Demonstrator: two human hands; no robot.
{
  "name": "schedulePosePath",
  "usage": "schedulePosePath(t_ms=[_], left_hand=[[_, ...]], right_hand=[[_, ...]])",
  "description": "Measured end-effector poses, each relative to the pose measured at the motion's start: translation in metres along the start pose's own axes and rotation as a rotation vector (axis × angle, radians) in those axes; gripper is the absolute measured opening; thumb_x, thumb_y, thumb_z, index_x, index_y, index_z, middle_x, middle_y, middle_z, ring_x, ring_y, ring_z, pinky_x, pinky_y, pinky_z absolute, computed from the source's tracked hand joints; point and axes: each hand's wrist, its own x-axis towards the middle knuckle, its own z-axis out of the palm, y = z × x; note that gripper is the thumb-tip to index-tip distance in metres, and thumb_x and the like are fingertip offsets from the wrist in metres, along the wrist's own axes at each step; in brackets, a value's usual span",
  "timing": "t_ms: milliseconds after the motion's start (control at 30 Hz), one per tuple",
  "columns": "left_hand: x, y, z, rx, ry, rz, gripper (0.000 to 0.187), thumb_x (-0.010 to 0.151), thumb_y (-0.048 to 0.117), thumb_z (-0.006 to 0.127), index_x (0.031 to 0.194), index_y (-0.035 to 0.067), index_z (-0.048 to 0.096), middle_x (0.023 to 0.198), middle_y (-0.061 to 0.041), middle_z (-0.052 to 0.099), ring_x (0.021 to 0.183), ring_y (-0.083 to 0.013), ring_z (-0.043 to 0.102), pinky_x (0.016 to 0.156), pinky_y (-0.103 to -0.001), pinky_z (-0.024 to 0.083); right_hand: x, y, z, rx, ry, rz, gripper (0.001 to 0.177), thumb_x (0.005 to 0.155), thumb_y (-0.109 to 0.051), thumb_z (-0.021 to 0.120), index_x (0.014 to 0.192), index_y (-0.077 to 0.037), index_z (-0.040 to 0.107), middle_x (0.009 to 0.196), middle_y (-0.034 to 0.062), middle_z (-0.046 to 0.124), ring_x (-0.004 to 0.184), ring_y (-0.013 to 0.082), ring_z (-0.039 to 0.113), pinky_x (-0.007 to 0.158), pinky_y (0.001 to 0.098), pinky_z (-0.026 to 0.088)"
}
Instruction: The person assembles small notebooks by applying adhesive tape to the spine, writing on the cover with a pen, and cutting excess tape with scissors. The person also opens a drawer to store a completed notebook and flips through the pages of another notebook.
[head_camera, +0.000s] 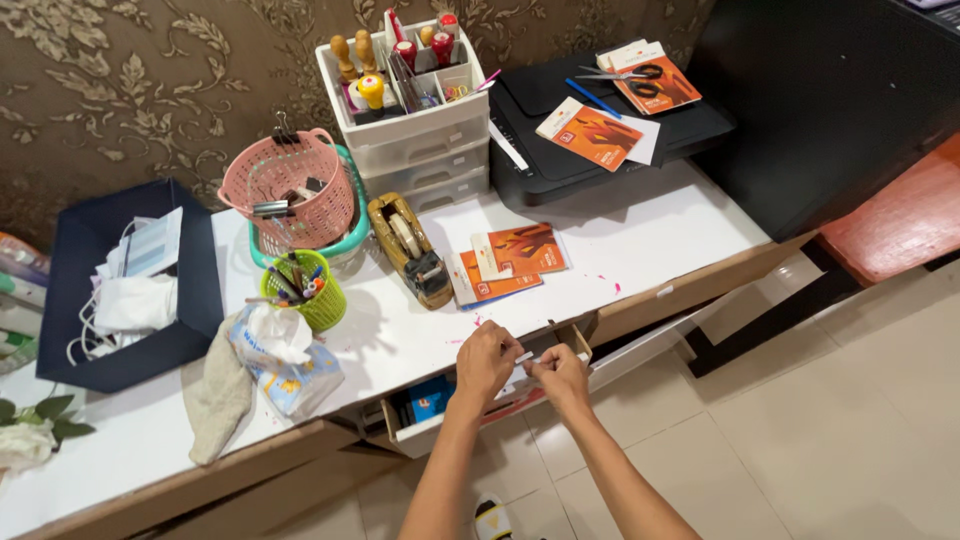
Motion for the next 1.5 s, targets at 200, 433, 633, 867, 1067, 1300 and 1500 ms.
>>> schedulePosePath(t_ms=[200, 433, 633, 867, 1067, 1300, 1500], left_hand=[[-0.026, -0.019, 0.006, 0.002, -0.034, -0.084, 0.011, 0.075, 0.019, 0.077, 0.076, 0.008, 0.077, 0.086, -0.013, 0.073, 0.081, -0.0346, 0.070, 0.073, -0.046, 0.054], [-0.039, -0.039, 0.010, -0.014, -0.111, -0.160, 0.012, 0.076, 0.020, 0.078, 0.079, 0.009, 0.078, 0.077, -0.012, 0.075, 0.075, -0.0323, 0.072, 0.072, -0.043, 0.056], [-0.041, -0.048, 0.005, -0.019, -0.154, -0.200, 0.012, 0.077, 0.021, 0.077, 0.079, 0.009, 0.078, 0.076, -0.012, 0.075, 0.075, -0.0314, 0.072, 0.072, -0.043, 0.055], [-0.039, -0.052, 0.002, -0.026, -0.216, -0.207, 0.014, 0.078, 0.024, 0.079, 0.082, 0.010, 0.078, 0.076, -0.013, 0.075, 0.076, -0.0303, 0.072, 0.072, -0.043, 0.055], [-0.039, -0.056, 0.004, -0.032, -0.228, -0.215, 0.015, 0.078, 0.024, 0.079, 0.082, 0.010, 0.079, 0.078, -0.013, 0.075, 0.077, -0.0306, 0.073, 0.072, -0.042, 0.056], [-0.039, -0.062, 0.007, -0.030, -0.241, -0.204, 0.016, 0.078, 0.024, 0.079, 0.082, 0.009, 0.079, 0.075, -0.013, 0.074, 0.074, -0.0304, 0.072, 0.070, -0.042, 0.055], [-0.040, -0.064, 0.007, -0.037, -0.241, -0.209, 0.015, 0.077, 0.024, 0.079, 0.082, 0.009, 0.078, 0.074, -0.013, 0.074, 0.073, -0.0301, 0.072, 0.069, -0.042, 0.055]], right_hand=[[-0.027, 0.010, 0.007, 0.030, -0.060, 0.015, 0.027, 0.076, -0.009, 0.085, 0.079, -0.004, 0.059, 0.066, 0.0004, 0.060, 0.058, 0.0080, 0.055, 0.051, 0.0257, 0.044], [-0.044, 0.018, 0.017, -0.068, -0.038, 0.042, 0.029, 0.075, -0.013, 0.087, 0.077, -0.004, 0.060, 0.066, -0.0005, 0.059, 0.059, 0.0091, 0.051, 0.053, 0.0282, 0.042], [-0.051, 0.017, 0.025, -0.076, -0.024, 0.094, 0.029, 0.076, -0.013, 0.086, 0.076, -0.004, 0.059, 0.065, 0.0001, 0.056, 0.058, 0.0103, 0.048, 0.052, 0.0298, 0.041], [-0.058, 0.014, 0.028, -0.078, 0.011, 0.092, 0.027, 0.077, -0.011, 0.084, 0.076, -0.004, 0.058, 0.065, 0.0001, 0.056, 0.058, 0.0106, 0.049, 0.052, 0.0296, 0.041], [-0.061, 0.011, 0.031, -0.091, 0.028, 0.124, 0.026, 0.077, -0.010, 0.084, 0.077, -0.004, 0.058, 0.066, 0.0004, 0.057, 0.060, 0.0109, 0.050, 0.053, 0.0296, 0.043], [-0.058, 0.015, 0.031, -0.075, 0.015, 0.122, 0.025, 0.078, -0.009, 0.083, 0.078, -0.004, 0.058, 0.067, 0.0014, 0.058, 0.059, 0.0111, 0.051, 0.053, 0.0295, 0.042], [-0.059, 0.017, 0.032, -0.068, 0.020, 0.119, 0.026, 0.077, -0.010, 0.084, 0.077, -0.005, 0.058, 0.067, 0.0002, 0.058, 0.059, 0.0102, 0.051, 0.052, 0.0287, 0.042]])
